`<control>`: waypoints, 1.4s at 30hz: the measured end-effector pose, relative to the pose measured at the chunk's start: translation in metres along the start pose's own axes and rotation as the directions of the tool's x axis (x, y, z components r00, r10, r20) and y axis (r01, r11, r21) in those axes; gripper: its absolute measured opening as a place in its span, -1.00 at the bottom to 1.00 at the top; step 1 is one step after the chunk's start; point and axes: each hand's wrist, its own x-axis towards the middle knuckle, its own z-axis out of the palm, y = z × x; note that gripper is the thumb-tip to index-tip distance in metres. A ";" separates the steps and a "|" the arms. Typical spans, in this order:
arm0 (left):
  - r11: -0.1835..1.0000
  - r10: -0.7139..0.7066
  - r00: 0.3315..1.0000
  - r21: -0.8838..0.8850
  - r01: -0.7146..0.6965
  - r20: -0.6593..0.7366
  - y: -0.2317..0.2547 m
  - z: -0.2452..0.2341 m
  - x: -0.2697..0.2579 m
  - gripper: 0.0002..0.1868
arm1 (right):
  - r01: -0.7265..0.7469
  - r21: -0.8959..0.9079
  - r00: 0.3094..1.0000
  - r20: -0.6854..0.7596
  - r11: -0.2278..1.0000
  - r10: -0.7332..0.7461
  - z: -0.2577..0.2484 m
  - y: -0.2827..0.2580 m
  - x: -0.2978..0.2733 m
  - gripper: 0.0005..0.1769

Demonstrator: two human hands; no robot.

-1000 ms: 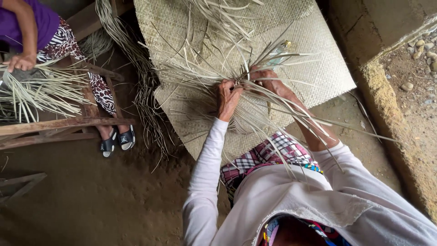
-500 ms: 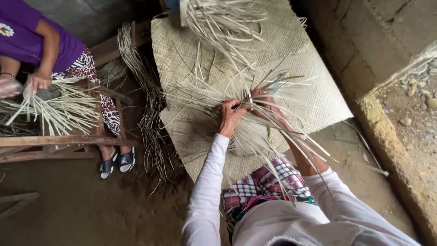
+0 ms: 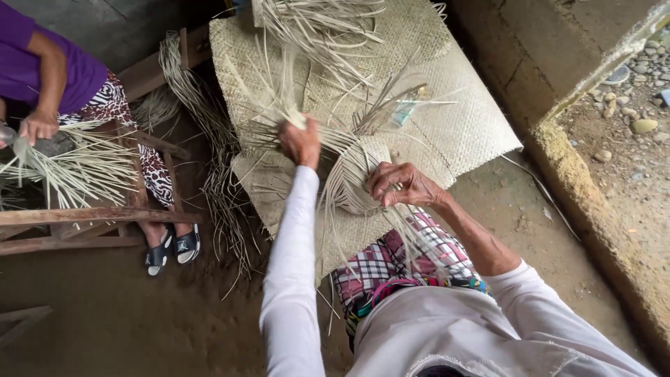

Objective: Weaving long, thin natural fibers into a mat or basket structure by hand.

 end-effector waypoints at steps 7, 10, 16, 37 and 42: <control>0.928 0.218 0.929 0.358 -0.103 -0.298 0.016 -0.066 0.004 -0.15 | -0.004 -0.015 1.000 -0.030 1.000 0.004 0.002 0.000 -0.010 -0.78; 0.786 0.595 0.751 0.402 -0.469 -0.287 0.053 -0.076 -0.047 -0.44 | -0.002 -0.019 0.999 -0.046 1.000 0.001 0.007 0.001 -0.011 -0.80; 0.786 0.615 0.628 0.304 -0.538 -0.477 0.083 -0.097 -0.059 -0.48 | -0.010 -0.033 1.000 -0.027 0.999 0.009 0.004 0.002 -0.013 -0.82; 0.478 0.862 0.466 -0.015 -0.878 0.198 0.046 -0.039 -0.103 -0.57 | 0.135 0.006 0.984 -0.115 0.991 -0.133 0.012 0.060 0.019 -0.77; 0.507 0.853 0.494 -0.047 -0.860 0.168 0.045 -0.037 -0.099 -0.52 | 0.124 0.059 0.962 -0.251 0.991 -0.106 0.017 0.067 0.010 -0.85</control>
